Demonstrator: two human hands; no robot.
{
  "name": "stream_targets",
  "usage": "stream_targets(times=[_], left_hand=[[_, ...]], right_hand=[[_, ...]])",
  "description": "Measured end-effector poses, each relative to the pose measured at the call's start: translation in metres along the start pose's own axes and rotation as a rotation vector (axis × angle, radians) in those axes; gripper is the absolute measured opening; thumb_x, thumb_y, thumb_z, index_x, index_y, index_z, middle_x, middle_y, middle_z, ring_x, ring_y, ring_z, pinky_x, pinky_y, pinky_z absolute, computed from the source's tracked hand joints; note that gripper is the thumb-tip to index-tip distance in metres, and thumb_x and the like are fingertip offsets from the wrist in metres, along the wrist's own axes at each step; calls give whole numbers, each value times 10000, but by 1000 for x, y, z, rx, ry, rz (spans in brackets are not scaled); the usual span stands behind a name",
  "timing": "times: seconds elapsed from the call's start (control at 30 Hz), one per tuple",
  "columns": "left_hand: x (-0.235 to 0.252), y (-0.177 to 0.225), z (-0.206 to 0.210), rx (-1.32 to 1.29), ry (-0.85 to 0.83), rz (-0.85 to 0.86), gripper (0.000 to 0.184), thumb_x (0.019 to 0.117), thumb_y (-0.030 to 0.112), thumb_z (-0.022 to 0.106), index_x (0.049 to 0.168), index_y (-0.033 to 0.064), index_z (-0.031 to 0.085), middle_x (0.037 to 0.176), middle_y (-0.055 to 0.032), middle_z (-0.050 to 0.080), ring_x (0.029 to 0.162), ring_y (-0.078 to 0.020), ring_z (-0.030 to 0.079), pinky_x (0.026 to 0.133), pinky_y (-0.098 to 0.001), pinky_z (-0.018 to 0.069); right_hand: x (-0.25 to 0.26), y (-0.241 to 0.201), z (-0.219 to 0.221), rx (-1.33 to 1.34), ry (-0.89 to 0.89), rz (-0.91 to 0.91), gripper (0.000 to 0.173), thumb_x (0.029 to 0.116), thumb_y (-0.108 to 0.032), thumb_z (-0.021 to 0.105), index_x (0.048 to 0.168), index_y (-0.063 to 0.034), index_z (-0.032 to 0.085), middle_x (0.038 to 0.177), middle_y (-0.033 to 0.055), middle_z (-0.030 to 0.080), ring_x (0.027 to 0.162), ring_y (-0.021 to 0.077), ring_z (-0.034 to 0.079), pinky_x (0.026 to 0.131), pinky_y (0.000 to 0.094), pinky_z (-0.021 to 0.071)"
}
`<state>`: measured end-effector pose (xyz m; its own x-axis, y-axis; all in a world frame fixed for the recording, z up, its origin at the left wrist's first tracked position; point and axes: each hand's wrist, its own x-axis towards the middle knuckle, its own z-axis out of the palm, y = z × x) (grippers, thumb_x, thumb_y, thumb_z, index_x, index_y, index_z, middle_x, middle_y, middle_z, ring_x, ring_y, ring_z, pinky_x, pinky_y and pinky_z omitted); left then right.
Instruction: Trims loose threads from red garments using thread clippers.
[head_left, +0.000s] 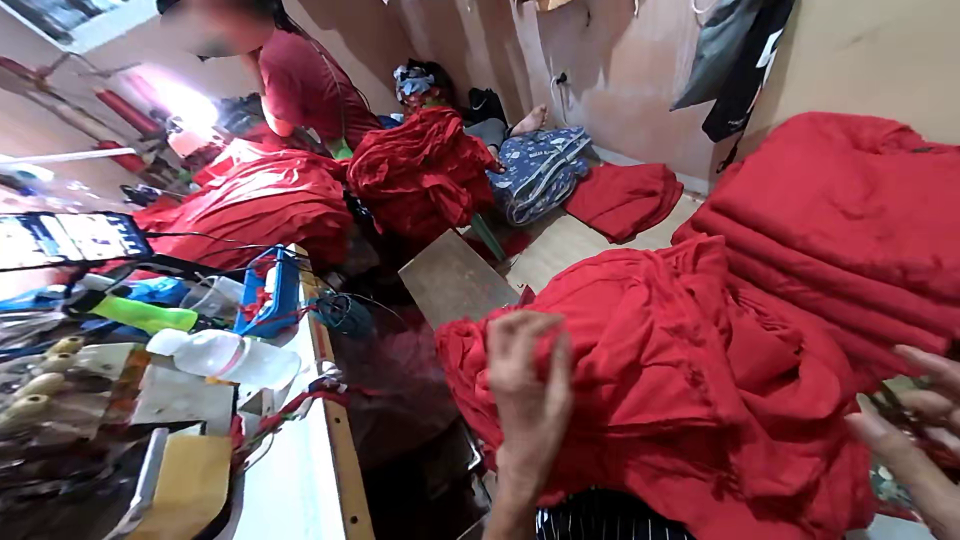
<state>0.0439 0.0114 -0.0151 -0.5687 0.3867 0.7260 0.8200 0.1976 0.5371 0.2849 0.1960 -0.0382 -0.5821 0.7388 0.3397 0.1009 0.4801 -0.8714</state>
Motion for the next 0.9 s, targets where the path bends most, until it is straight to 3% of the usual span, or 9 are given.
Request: stream_targets(times=[0.03, 0.1, 0.2, 0.23, 0.33, 0.43, 0.6, 0.9], left_hand=[[-5, 7, 10, -123, -89, 32, 140, 914, 88, 691, 977, -22, 752, 1055, -151, 670, 1001, -127, 655, 871, -229, 554], [-12, 19, 28, -211, -209, 81, 145, 924, 105, 696, 981, -2, 775, 1020, -140, 685, 957, -129, 659, 848, -229, 557], [-20, 33, 45, -78, -319, 115, 250, 919, 229, 706, 1080, 54, 785, 1056, -130, 717, 942, -238, 670, 780, -391, 524], [-23, 37, 49, -23, -334, 120, 256, 900, 259, 720, 1061, 75, 794, 1047, -113, 729, 934, -254, 674, 763, -416, 513], [-32, 38, 59, -10, -249, 143, 91, 843, 180, 737, 876, 126, 802, 927, -39, 746, 848, -188, 663, 737, -373, 470], [-40, 39, 56, -113, -201, 136, 71, 825, 140, 712, 796, 116, 772, 881, -30, 737, 835, -131, 657, 781, -330, 457], [-50, 41, 44, -191, -192, 58, 91, 847, 140, 660, 808, 96, 729, 879, -32, 719, 905, -135, 657, 862, -328, 472], [-55, 41, 45, -235, -136, 24, 81, 860, 139, 670, 825, 86, 721, 896, -30, 700, 916, -96, 640, 877, -279, 470]], right_hand=[[1, -5, 5, 15, -29, -16, 663, 934, -209, 685, 1394, 182, 411, 1074, 61, 609, 919, -86, 554, 806, 97, 482], [2, -12, 14, 19, -74, -64, 653, 959, -264, 668, 1389, 170, 436, 1054, 50, 613, 900, -90, 547, 788, 91, 477], [3, -18, 28, 14, -115, -130, 569, 997, -315, 621, 1323, 140, 521, 1017, 84, 636, 886, -47, 562, 778, 117, 486], [2, -20, 33, 21, -126, -137, 526, 998, -311, 620, 1297, 117, 553, 1020, 89, 646, 889, -35, 571, 775, 124, 491], [1, -22, 48, 47, -141, -150, 429, 991, -324, 631, 1219, 39, 652, 1042, 101, 661, 929, 4, 594, 800, 139, 493], [2, -18, 61, -6, -109, -187, 368, 988, -350, 621, 1136, -28, 716, 999, 74, 657, 933, 10, 599, 803, 121, 480], [3, -13, 64, -90, -78, -195, 342, 978, -341, 604, 1103, -48, 728, 981, 78, 664, 915, 35, 607, 787, 137, 481], [-1, -15, 52, -195, -58, -347, 286, 989, -296, 644, 1066, -36, 737, 952, 162, 679, 893, 156, 630, 770, 224, 490]])
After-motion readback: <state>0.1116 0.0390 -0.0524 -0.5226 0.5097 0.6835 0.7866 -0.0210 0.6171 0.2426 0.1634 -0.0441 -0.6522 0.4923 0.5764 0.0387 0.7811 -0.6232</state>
